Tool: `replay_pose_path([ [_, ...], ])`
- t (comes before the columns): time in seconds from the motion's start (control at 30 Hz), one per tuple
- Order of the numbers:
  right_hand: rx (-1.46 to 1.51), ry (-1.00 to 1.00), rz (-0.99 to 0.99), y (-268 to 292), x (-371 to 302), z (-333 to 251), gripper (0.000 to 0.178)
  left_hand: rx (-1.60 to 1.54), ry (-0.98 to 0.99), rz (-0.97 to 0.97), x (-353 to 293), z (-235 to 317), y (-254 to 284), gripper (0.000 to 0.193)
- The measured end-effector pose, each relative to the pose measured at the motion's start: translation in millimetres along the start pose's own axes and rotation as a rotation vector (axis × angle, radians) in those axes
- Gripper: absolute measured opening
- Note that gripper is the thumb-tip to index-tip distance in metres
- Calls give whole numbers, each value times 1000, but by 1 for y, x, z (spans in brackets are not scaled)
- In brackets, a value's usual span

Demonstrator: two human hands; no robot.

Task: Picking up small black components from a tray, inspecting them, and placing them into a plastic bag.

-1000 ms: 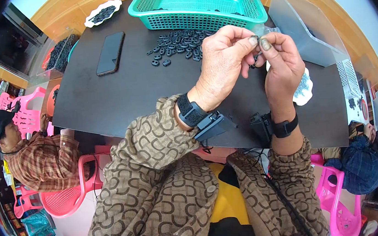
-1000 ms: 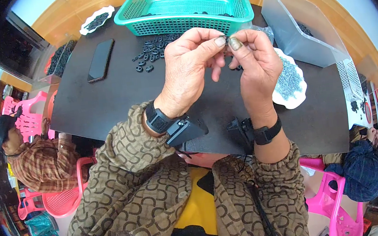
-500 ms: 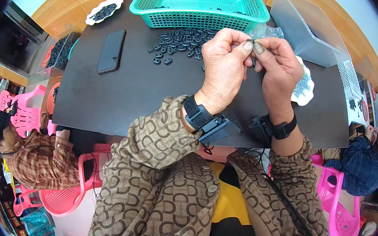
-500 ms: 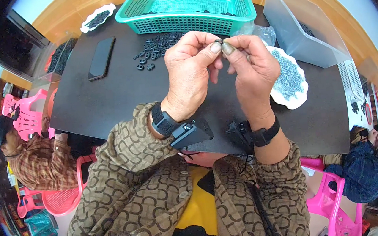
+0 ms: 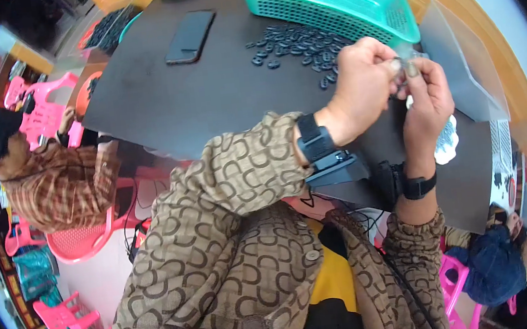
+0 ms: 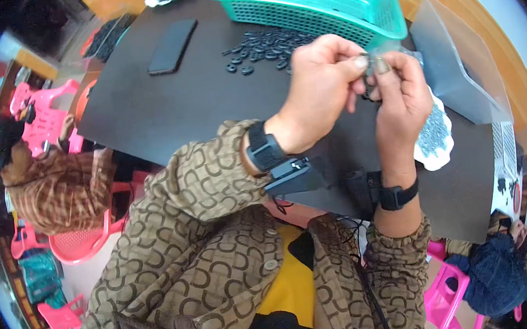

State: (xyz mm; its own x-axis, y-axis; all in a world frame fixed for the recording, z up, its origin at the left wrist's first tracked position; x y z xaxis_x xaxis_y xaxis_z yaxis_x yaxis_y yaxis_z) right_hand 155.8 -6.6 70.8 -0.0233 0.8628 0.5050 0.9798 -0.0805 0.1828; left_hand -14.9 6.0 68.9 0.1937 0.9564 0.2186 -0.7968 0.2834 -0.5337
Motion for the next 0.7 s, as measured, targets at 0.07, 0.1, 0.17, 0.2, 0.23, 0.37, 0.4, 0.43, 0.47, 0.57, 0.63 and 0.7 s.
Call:
replay_pose_path([
  [0.07,18,45,-35,-6,2,-4,10,-64,-70,-24,-2,3,-3,8],
  [0.1,-10,52,-17,-11,-7,-6,9,-28,-106,-27,-11,5,-1,9],
  [0.17,-42,63,-8,-24,-25,-8,7,3,-104,-13,-29,9,7,9],
  [0.2,5,71,-7,-35,-29,-13,8,40,-92,-11,-36,16,13,8],
  [0.23,51,76,-6,-47,-34,-18,9,35,-93,-9,-42,24,20,8],
  [0.37,173,-110,42,-76,-16,-43,19,-118,-50,65,-31,75,51,4],
  [0.4,171,-106,30,-87,-11,-51,19,-95,-119,154,-25,95,75,4],
  [0.43,-3,-150,-86,-103,-7,-58,17,-184,-200,141,-20,109,119,3],
  [0.47,-193,-196,-182,-114,-6,-61,15,-201,-214,262,-17,126,153,4],
  [0.57,-401,-36,-474,-179,2,-43,13,-328,-391,397,-33,190,254,12],
  [0.63,-527,123,-596,-248,5,-32,14,-323,-446,359,-57,232,329,24],
  [0.7,-707,102,-680,-311,14,-28,19,-331,-473,425,-64,246,338,24],
])
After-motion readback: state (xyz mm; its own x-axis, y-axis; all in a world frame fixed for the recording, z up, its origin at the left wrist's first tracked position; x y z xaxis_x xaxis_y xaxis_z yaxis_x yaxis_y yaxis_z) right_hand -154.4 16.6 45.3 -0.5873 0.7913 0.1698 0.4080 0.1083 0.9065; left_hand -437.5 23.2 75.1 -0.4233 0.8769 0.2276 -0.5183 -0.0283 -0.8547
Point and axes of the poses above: each hand's wrist, its own x-axis towards the middle knuckle, its own y-axis out of the back of the hand, z = x × y, the point moved 4 cm from there along x, towards the middle knuckle, and after that the axes turned 8 degrees about -z, right-handed, at the moved point
